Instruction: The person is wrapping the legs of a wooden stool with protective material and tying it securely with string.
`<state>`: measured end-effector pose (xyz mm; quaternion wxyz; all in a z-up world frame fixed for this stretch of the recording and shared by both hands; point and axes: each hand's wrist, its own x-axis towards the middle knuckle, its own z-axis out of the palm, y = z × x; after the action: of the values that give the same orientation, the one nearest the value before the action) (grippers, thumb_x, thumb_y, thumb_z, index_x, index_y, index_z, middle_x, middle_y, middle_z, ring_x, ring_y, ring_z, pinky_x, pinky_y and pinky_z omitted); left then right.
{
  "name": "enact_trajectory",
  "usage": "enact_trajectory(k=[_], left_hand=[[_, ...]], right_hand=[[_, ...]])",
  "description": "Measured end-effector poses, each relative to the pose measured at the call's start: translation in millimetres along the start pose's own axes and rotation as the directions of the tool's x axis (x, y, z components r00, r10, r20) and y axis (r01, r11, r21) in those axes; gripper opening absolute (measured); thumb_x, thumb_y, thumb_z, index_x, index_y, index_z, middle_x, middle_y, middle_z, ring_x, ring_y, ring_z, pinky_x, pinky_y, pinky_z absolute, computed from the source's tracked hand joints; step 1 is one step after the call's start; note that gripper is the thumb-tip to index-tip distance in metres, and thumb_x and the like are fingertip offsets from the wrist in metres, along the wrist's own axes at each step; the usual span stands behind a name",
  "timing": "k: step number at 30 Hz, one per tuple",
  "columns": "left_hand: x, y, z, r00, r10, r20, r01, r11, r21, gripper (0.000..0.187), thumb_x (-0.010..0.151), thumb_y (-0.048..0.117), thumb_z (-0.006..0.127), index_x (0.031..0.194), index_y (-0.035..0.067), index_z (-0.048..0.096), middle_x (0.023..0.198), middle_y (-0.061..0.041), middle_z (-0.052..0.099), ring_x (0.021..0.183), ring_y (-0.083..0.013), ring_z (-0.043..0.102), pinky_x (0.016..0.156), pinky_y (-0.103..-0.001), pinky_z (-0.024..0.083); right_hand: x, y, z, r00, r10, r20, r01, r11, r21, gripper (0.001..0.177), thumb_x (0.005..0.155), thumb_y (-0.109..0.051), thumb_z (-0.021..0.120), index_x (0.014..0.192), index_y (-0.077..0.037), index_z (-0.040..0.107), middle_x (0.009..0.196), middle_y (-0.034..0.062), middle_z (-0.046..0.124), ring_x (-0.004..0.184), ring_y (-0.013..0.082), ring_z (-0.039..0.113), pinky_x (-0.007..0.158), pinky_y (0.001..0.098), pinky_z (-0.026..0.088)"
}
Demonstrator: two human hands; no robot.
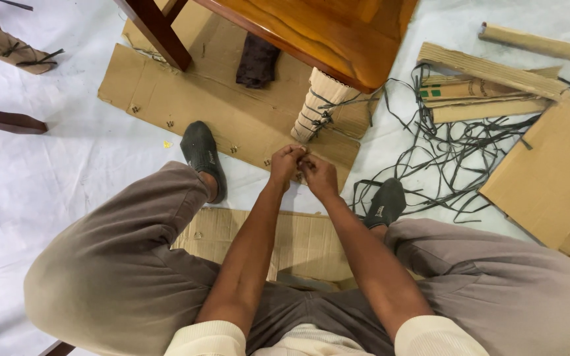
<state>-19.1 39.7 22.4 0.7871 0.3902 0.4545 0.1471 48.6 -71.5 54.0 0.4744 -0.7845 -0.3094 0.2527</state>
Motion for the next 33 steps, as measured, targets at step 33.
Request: enact_trajectory(k=[33], left_hand=[[-6.5,-3.5,-5.6,0.950,0.306,-0.069,-0.259,0.890,0.374,0.022,0.085,0.007,0.072,0.107,0.003,0.075,0.093,-0.007,0.078,0.082,-0.0117,0.074,0.074,-0.027,0.059]], right_hand=[[26.5,-26.1,-13.4,0.980,-0.093,-0.174,0.072,0.989,-0.127,0.018,0.089,-0.017,0.073,0.105,-0.008,0.075,0.087,0.0159,0.072,0.074,0.0310,0.071,0.067,0.0417,0.054]])
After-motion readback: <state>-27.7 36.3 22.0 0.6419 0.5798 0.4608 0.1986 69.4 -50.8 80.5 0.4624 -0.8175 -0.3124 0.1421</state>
